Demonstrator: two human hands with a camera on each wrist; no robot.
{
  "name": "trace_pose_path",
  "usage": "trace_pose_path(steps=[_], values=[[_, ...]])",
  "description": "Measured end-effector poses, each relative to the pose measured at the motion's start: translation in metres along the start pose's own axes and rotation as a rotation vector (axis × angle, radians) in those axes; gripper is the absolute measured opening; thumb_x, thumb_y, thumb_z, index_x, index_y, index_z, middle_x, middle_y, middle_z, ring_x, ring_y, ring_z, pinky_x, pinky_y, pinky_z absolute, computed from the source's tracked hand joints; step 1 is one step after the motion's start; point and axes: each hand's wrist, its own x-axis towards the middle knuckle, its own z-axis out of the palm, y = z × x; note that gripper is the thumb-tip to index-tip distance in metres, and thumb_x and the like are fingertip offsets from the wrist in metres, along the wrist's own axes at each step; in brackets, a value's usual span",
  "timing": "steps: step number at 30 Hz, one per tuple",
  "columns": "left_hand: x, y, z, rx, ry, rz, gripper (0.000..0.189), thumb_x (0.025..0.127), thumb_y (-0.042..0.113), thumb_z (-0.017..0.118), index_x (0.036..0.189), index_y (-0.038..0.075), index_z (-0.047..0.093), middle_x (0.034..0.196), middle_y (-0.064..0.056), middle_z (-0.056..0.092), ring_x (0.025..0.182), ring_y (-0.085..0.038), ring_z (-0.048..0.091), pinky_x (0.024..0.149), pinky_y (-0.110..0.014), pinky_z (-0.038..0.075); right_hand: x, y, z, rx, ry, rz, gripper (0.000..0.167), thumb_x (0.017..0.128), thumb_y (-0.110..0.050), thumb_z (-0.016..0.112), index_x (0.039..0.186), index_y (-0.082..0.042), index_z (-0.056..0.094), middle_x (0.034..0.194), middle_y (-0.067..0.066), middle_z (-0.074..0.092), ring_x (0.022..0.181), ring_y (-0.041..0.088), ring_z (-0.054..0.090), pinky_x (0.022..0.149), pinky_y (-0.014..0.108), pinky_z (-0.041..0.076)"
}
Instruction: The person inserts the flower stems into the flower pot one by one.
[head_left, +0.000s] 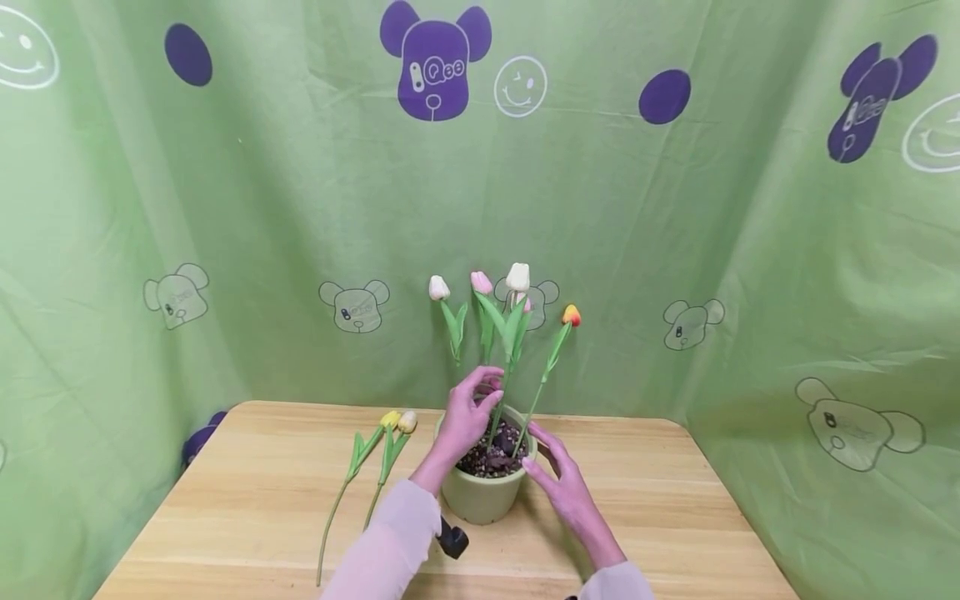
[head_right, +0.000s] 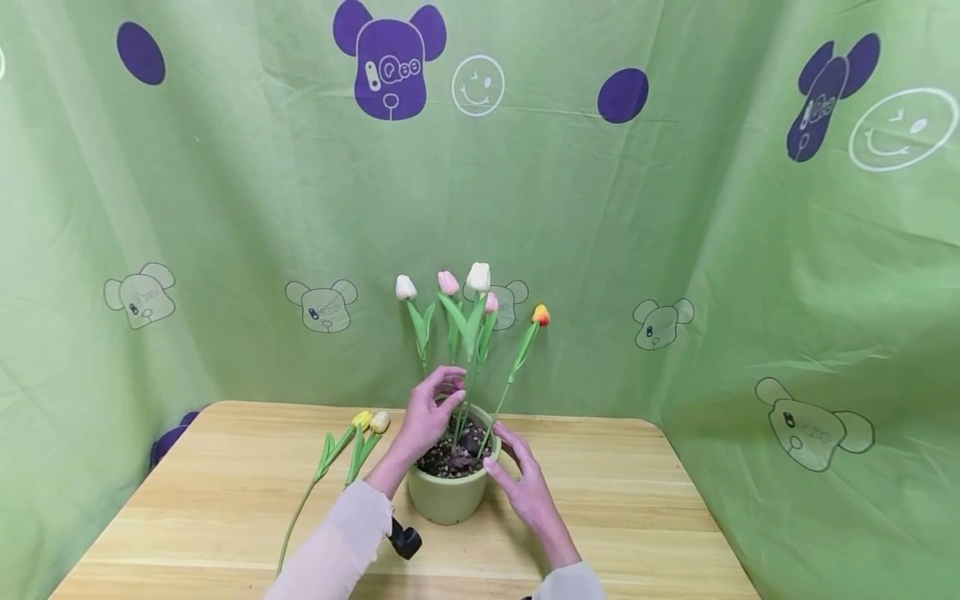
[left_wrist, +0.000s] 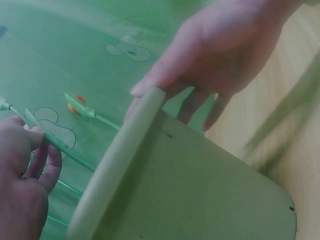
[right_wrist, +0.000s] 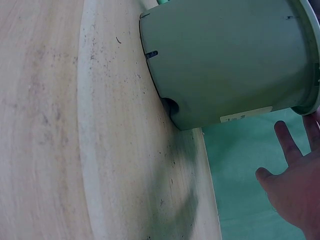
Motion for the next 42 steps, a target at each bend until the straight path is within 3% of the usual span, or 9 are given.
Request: trace_pose_path(steps=[8, 12, 22, 30, 42], values=[[-0.002, -0.002, 0.0, 0.083, -0.041, 0.048, 0.035, 0.1, 0.005, 0.063, 0.133, 0.015, 0.064, 0.117, -0.008, 0.07, 0.106, -0.021, 0.068, 0.093, -0.036, 0.06, 0.001, 0.002, 0.002, -0.001, -0.002, -0.005, 0.06, 0.102, -0.02, 0.065, 0.157, -0.017, 0.042, 0.166, 0.012, 0.034, 0.151, 0.045, 0.034, 0.125, 0.064, 0.022], [-0.003, -0.004, 0.001, 0.109, -0.06, 0.068, 0.035, 0.099, 0.004, 0.064, 0.133, 0.015, 0.064, 0.117, -0.008, 0.07, 0.106, -0.021, 0.068, 0.093, -0.031, 0.06, 0.0, 0.001, 0.002, -0.005, -0.002, -0.006, 0.06, 0.102, -0.019, 0.065, 0.157, -0.016, 0.041, 0.166, 0.013, 0.034, 0.15, 0.045, 0.034, 0.125, 0.063, 0.022], [-0.008, -0.007, 0.0, 0.154, -0.079, 0.053, 0.035, 0.1, 0.006, 0.062, 0.134, 0.016, 0.062, 0.118, -0.006, 0.07, 0.109, -0.02, 0.067, 0.093, -0.028, 0.059, -0.001, 0.001, 0.001, -0.005, 0.002, 0.018, 0.061, 0.102, -0.02, 0.065, 0.158, -0.016, 0.04, 0.167, 0.013, 0.034, 0.151, 0.046, 0.032, 0.125, 0.065, 0.021], [-0.01, -0.011, 0.003, 0.204, -0.08, 0.067, 0.035, 0.1, 0.004, 0.062, 0.134, 0.014, 0.062, 0.118, -0.007, 0.071, 0.11, -0.022, 0.068, 0.098, -0.035, 0.059, -0.001, 0.001, -0.001, -0.021, 0.002, 0.008, 0.062, 0.102, -0.022, 0.065, 0.158, -0.015, 0.039, 0.167, 0.013, 0.034, 0.151, 0.047, 0.032, 0.124, 0.066, 0.023], [-0.008, -0.014, 0.004, 0.272, -0.1, 0.049, 0.034, 0.099, 0.002, 0.063, 0.131, 0.014, 0.064, 0.115, -0.009, 0.071, 0.105, -0.022, 0.069, 0.088, -0.029, 0.06, 0.001, 0.0, -0.001, -0.015, -0.001, 0.037, 0.062, 0.102, -0.024, 0.065, 0.158, -0.018, 0.04, 0.167, 0.011, 0.034, 0.151, 0.045, 0.033, 0.124, 0.067, 0.023]])
